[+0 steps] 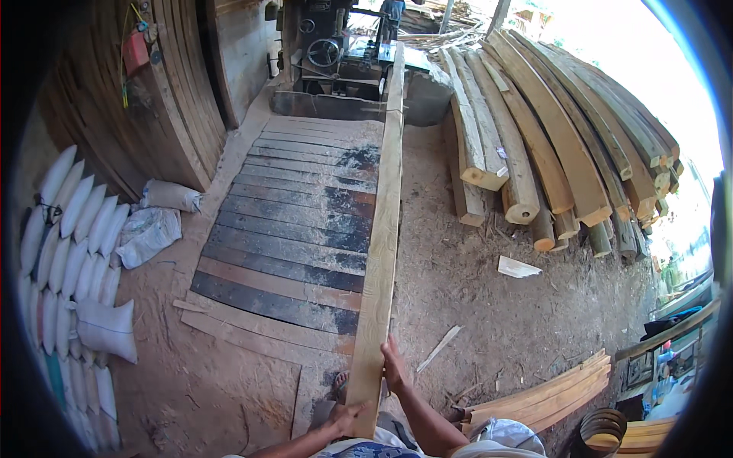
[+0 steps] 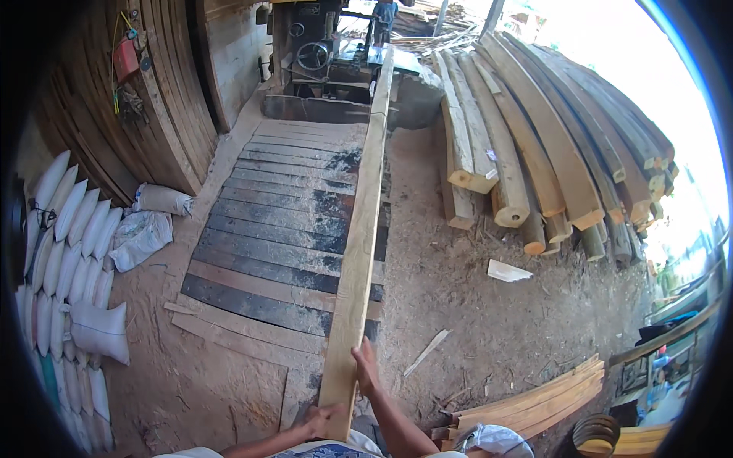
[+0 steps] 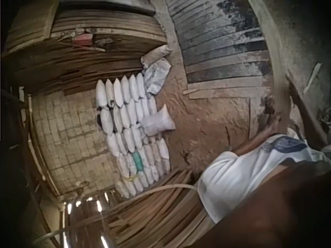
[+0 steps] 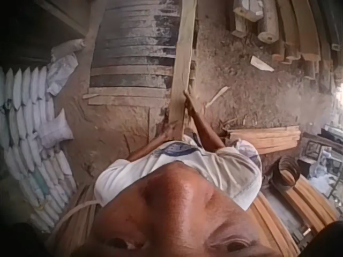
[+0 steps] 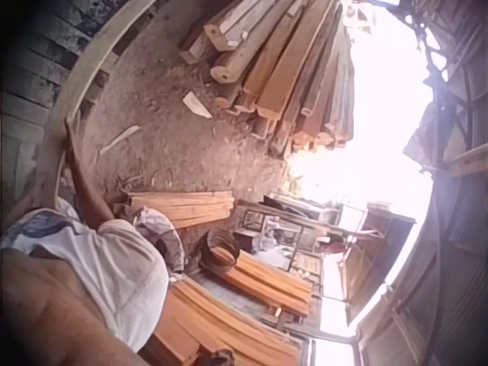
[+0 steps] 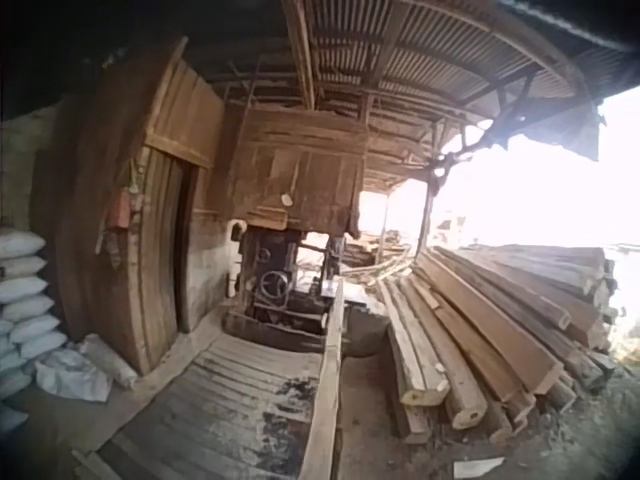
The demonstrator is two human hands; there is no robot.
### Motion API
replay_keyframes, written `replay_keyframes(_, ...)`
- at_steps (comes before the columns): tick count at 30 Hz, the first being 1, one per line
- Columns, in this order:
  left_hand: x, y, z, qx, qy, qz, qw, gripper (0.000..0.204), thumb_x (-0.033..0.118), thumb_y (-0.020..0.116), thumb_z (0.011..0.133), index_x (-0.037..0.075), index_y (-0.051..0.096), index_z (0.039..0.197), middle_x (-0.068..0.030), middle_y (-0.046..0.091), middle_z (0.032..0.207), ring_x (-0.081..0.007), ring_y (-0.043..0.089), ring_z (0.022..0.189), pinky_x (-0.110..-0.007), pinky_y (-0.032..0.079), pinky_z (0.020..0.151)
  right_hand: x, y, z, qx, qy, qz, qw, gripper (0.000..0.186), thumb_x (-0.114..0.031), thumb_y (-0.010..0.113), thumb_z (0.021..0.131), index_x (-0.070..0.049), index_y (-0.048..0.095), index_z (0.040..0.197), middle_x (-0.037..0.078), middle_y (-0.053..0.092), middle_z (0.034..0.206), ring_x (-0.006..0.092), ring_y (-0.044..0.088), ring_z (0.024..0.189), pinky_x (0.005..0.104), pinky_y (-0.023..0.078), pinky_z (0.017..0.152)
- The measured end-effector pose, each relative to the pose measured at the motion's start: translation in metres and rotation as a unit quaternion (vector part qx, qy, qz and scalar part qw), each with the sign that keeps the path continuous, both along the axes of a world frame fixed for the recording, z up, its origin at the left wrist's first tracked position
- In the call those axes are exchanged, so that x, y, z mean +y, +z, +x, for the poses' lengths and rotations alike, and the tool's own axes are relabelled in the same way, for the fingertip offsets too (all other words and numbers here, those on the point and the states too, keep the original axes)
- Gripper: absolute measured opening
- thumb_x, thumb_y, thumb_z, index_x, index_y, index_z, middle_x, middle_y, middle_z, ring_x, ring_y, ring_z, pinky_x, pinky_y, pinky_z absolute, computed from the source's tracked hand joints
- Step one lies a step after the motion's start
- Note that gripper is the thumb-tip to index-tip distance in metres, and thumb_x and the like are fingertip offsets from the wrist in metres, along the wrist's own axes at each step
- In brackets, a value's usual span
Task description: The person planes a long wooden beam by feeding it through a planing machine, adjusting the machine's tension using a crank, and repeatedly checking the surface of the wood with their hands.
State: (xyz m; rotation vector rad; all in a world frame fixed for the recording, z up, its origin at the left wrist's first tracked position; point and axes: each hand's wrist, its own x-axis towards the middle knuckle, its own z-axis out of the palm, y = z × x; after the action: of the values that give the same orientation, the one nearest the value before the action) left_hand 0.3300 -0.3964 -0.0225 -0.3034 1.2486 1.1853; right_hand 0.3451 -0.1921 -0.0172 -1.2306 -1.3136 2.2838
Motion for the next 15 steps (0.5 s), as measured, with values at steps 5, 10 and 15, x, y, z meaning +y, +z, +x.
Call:
replay_keyframes(5, -0.03, 0.043, 0.01, 0.365, -0.165, 0.057, 0.914, 0.077, 0.046, 0.086, 0.062, -0.001, 0.059, 0.117, -0.0129, 0.068, 0.101, -0.0217, 0.068, 0.085, -0.034, 0.054, 0.077, -0.03, -0.008, 0.033, 0.08, 0.013, -0.175, 0.981, 0.064, -0.05, 0.053, 0.092, 0.0, 0.049, 0.132, 0.016, 0.061, 0.121, 0.0275, 0.061, 0.108, 0.0417, 0.046, 0.097)
replay_keyframes(10, -0.077, 0.017, 0.053, 0.233, -0.191, -0.005, 0.953, 0.088, 0.048, 0.079, 0.07, -0.003, 0.044, 0.132, -0.014, 0.063, 0.108, -0.0263, 0.065, 0.092, -0.035, 0.052, 0.082, -0.061, -0.03, 0.074, 0.177, -0.013, -0.259, 0.949, 0.089, -0.073, 0.047, 0.083, -0.005, 0.042, 0.14, 0.021, 0.056, 0.128, 0.0359, 0.059, 0.11, 0.0483, 0.047, 0.096)
replay_keyframes(15, -0.077, 0.076, 0.099, 0.16, -0.018, 0.161, 0.974, 0.062, 0.029, 0.071, 0.079, -0.003, 0.049, 0.128, -0.0141, 0.064, 0.105, -0.0238, 0.064, 0.095, -0.034, 0.052, 0.083, -0.103, -0.017, 0.096, 0.332, 0.011, -0.464, 0.821, 0.101, -0.086, 0.047, 0.069, -0.011, 0.047, 0.136, 0.025, 0.058, 0.119, 0.0413, 0.062, 0.095, 0.0584, 0.052, 0.079)
